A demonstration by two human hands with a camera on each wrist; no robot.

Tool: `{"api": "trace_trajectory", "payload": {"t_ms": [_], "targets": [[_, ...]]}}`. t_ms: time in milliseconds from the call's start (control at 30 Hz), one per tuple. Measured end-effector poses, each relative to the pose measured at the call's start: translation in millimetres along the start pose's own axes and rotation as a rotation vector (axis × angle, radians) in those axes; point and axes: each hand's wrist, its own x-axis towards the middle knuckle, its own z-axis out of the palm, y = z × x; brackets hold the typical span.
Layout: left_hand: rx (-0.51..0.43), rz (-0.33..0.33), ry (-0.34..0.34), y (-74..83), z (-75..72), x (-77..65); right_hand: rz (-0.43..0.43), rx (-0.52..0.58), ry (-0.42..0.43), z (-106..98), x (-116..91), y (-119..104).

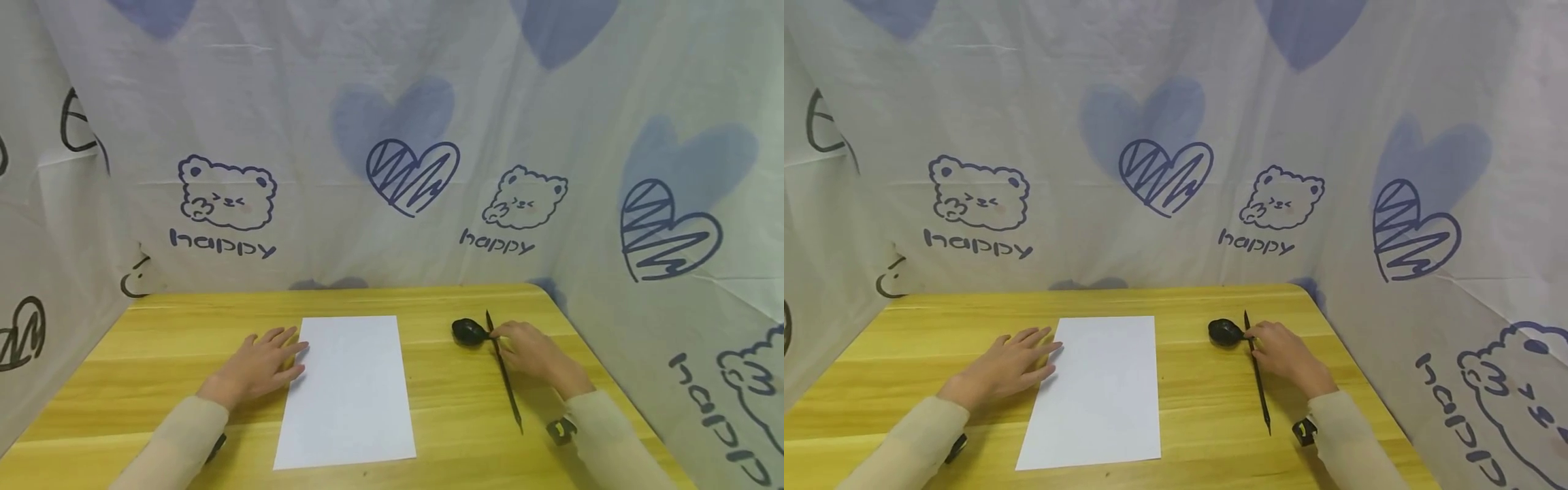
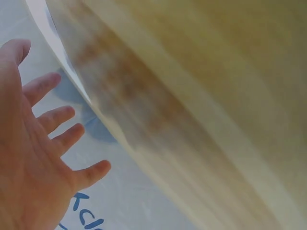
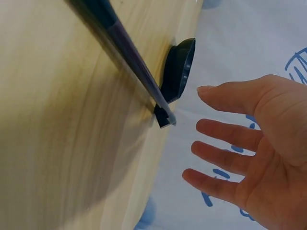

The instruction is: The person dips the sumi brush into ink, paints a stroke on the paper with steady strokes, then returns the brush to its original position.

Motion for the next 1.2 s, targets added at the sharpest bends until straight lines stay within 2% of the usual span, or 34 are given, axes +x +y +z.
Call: {"api": "trace_trajectory", "payload": {"t_ms": [267,600,833,1200], "targets": [[-0.026,-0.016,-0.034,1.4,1.9,-3.0,0.008,0.007,-0.003,7,-1,4],[-0.093,-0.083,-0.146,-0.3,5.9,-6.4,0.010,0.003,0.000,8,-2,4],[-0.112,-0.113,-0.168,0.8,4.4,-7.1,-0.008,-0.003,-0.001,10,-2,7],[-0.179,-0.151,-0.196,1.1,0.5,-12.1,-0.060,-0.007,0.041,14,-3,12]]}}
